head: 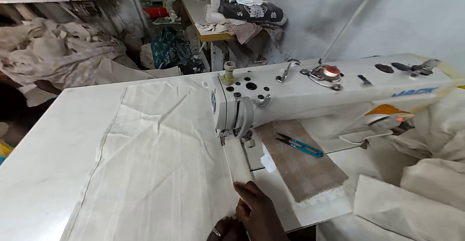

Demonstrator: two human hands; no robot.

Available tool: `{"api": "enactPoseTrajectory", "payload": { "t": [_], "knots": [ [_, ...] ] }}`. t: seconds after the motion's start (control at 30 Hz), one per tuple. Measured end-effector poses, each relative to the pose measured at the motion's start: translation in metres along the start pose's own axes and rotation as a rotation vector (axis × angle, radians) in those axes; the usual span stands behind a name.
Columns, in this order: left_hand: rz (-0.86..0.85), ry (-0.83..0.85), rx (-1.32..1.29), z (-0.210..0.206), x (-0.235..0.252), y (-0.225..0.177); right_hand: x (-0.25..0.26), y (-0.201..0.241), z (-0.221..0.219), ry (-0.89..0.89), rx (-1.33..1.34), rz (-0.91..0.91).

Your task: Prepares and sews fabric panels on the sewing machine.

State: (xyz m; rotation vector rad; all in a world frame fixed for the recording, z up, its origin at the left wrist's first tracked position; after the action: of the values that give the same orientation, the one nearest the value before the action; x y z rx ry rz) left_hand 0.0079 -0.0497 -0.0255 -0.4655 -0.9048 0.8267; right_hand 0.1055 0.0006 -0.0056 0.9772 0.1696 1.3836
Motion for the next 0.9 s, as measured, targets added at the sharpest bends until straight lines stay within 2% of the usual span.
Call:
{"api": "enactPoseTrajectory", "payload": {
  "t": [0.13,0.23,0.3,0.4,0.47,0.57,0.63,0.77,0.83,0.9],
  "knots": [
    [-0.022,0.086,-0.024,0.001,0.018,0.008,0.014,-0.005,-0.007,-0.067,-0.011,0.054],
    [-0.041,0.077,-0.008,0.003,0.036,0.018,0.028,-0.005,-0.016,-0.021,-0.014,0.037],
    [-0.082,0.027,0.021,0.004,0.048,0.028,0.038,-0.008,-0.023,0.081,-0.025,-0.025],
    [-0.099,0.022,0.038,0.003,0.067,0.046,0.036,-0.018,-0.021,0.307,-0.031,-0.221],
    [-0.072,0.072,0.020,0.002,0.078,0.058,0.008,-0.018,0.001,0.255,0.029,-0.289],
    [-0.091,0.092,0.019,0.006,0.091,0.069,-0.061,-0.005,0.046,-0.085,0.084,-0.231],
    [-0.070,0.124,0.022,0.005,0.091,0.071,-0.118,-0.013,0.050,-0.191,0.130,-0.331],
    [-0.120,0.128,0.081,0.000,0.086,0.073,-0.186,-0.046,0.000,-0.105,0.197,-0.700],
    [-0.148,0.148,0.103,-0.001,0.085,0.071,-0.188,-0.058,-0.016,-0.088,0.243,-0.787],
    [-0.181,0.168,0.110,-0.001,0.083,0.070,-0.180,-0.058,-0.006,-0.086,0.356,-0.867]
  ]
}}
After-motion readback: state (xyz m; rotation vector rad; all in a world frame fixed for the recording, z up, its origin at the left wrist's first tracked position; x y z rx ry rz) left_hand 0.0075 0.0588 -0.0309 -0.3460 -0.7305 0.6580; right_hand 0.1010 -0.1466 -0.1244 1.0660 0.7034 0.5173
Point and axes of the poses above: each hand's wrist, its own x-axis towards the middle knuckle, its own z-axis out of the back of the hand, y = z × x, the point moved 10 cm from there along x, towards the middle knuckle, and after that the axes turned 15 degrees about -y, right-handed, at the moved point
